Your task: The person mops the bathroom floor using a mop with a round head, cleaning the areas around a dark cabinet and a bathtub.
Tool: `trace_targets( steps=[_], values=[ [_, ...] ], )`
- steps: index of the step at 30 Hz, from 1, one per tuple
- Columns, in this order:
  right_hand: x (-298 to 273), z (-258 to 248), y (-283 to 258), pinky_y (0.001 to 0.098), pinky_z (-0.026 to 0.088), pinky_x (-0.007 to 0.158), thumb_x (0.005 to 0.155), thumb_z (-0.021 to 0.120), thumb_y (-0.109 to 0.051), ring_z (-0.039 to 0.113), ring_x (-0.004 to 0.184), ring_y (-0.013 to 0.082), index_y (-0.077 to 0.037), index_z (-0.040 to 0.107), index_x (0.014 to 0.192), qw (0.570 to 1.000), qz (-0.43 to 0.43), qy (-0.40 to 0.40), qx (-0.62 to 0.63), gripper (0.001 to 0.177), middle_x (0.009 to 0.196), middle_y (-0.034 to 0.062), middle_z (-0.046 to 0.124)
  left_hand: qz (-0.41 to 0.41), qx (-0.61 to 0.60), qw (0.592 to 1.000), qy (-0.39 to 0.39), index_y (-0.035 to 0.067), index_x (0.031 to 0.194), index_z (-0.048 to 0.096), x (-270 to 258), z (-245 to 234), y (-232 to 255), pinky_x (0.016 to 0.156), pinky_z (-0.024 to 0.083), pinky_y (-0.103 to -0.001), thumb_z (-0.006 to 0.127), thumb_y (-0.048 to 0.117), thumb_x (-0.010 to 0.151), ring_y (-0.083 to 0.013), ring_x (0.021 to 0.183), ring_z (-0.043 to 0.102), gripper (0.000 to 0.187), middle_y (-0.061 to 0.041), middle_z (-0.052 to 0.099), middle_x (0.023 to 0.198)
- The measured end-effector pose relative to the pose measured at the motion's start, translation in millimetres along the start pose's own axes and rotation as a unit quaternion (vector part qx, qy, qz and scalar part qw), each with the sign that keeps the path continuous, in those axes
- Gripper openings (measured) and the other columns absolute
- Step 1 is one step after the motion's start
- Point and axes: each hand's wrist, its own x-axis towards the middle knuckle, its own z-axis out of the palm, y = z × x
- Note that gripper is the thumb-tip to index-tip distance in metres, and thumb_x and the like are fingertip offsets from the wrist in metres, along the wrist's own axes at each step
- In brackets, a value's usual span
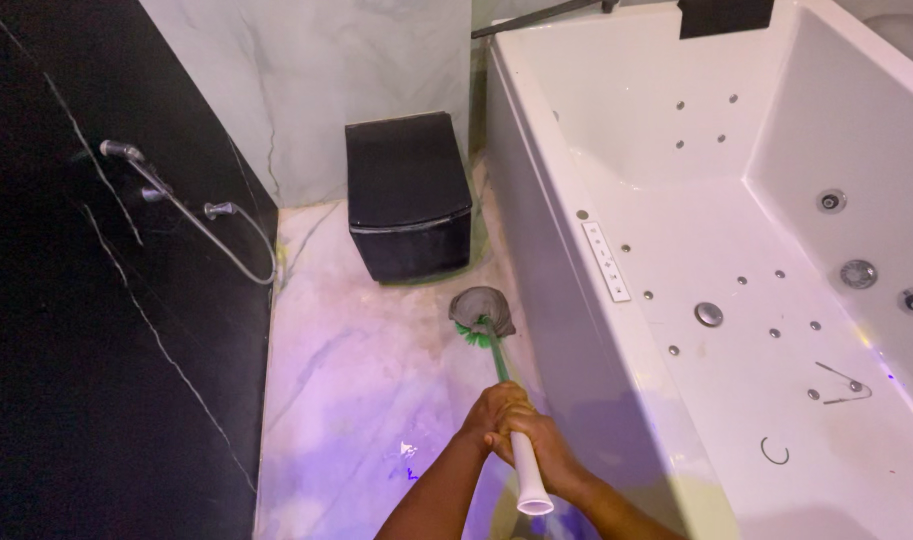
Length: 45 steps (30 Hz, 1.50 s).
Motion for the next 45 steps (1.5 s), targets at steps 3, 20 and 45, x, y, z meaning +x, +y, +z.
trace_targets(
  steps=[3, 20, 45],
  values=[
    [2, 18, -8, 0.035, 0.053, 0.069, 0.087, 0.081, -0.015, 0.063, 0.071, 0.0235, -0.005, 0.059, 0.078, 0.999, 0.029, -0.021, 0.006, 0.025, 0.077, 0.009, 0.064, -0.032, 0.077, 0.997, -0.008, 0.007, 0.076, 0.053, -11, -16, -2, 0.069, 0.049, -0.03, 0.065, 0.003, 0.084, -0.0159, 0.076, 0.055, 0.015, -0.004, 0.051, 0.083],
    [28, 107, -51, 0.0365, 0.052, 0.074, 0.089, 0.078, -0.017, 0.063, 0.078, 0.0241, -0.005, 0.06, 0.078, 0.995, -0.009, -0.08, 0.056, 0.025, 0.081, 0.0078, 0.064, 0.094, 0.279, 0.954, 0.048, 0.008, 0.071, 0.053, -85, -104, -5, 0.065, 0.048, -0.031, 0.072, 0.011, 0.08, -0.0221, 0.072, 0.057, 0.021, -0.005, 0.054, 0.072],
    [60, 225, -82, 0.0378, 0.049, 0.066, 0.088, 0.08, -0.014, 0.057, 0.069, 0.0254, -0.004, 0.054, 0.074, 0.985, -0.03, -0.16, 0.054, 0.031, 0.072, 0.0095, 0.058, 0.028, 0.359, 0.923, 0.138, 0.012, 0.066, 0.052, -181, -208, 31, 0.076, 0.042, -0.042, 0.075, 0.021, 0.084, -0.0255, 0.078, 0.061, 0.03, -0.004, 0.058, 0.074]
  ],
)
